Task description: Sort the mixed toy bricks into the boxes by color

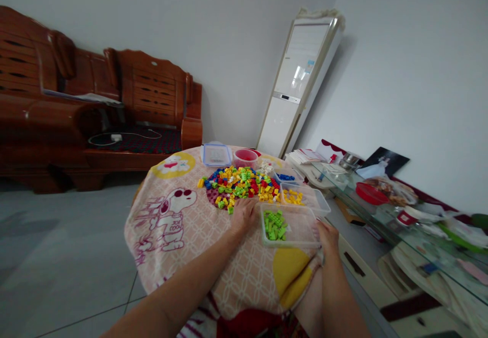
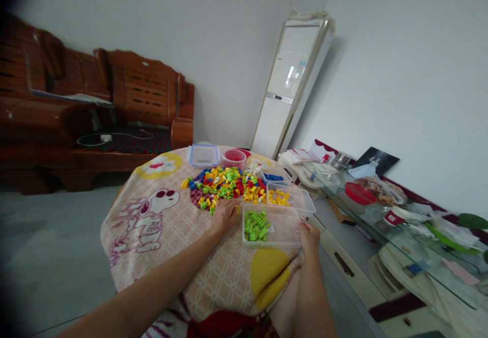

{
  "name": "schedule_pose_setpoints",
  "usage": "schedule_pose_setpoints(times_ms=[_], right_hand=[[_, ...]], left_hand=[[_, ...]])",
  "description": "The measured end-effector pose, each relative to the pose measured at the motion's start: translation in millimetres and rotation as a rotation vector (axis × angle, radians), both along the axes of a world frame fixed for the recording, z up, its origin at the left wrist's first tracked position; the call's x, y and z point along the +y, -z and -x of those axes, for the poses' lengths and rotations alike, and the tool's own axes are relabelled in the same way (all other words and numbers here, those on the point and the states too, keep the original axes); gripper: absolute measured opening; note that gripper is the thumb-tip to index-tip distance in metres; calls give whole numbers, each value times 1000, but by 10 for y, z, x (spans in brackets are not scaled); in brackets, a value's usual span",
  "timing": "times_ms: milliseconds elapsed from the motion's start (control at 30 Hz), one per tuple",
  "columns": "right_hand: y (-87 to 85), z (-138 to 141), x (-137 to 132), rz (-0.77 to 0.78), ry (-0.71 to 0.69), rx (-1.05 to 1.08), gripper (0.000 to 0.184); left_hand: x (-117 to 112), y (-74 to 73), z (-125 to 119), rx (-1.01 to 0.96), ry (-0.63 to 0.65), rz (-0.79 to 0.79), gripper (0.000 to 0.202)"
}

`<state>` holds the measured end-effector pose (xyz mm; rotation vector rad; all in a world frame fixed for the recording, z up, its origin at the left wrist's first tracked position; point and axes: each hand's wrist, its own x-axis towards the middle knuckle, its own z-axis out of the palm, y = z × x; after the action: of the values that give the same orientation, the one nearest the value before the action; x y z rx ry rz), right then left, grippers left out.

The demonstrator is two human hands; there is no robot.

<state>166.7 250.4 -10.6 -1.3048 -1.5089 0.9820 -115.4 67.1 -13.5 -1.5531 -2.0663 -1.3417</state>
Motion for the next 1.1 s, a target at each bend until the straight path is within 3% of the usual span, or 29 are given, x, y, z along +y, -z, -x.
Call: schedule_pose_setpoints(times_ms=[133,300,733,867,1100], right_hand=[[-11,6,-16,6,-6,23,39],[8,15,-7,22,7,50,39],[16,1,17,15,0,17,38],[9,7,8,17,-1,16,39],[7,8,-2,13,8,12,38]], left_hand=[[-37,-40,110,-20,-127,164,22],[-56,-54,271,-95,-218,220,25],[0,-222,216,80,-253,502,43],[20,-199,253,42,-271,470,38],[37,-74,302,15,-249,279,19]])
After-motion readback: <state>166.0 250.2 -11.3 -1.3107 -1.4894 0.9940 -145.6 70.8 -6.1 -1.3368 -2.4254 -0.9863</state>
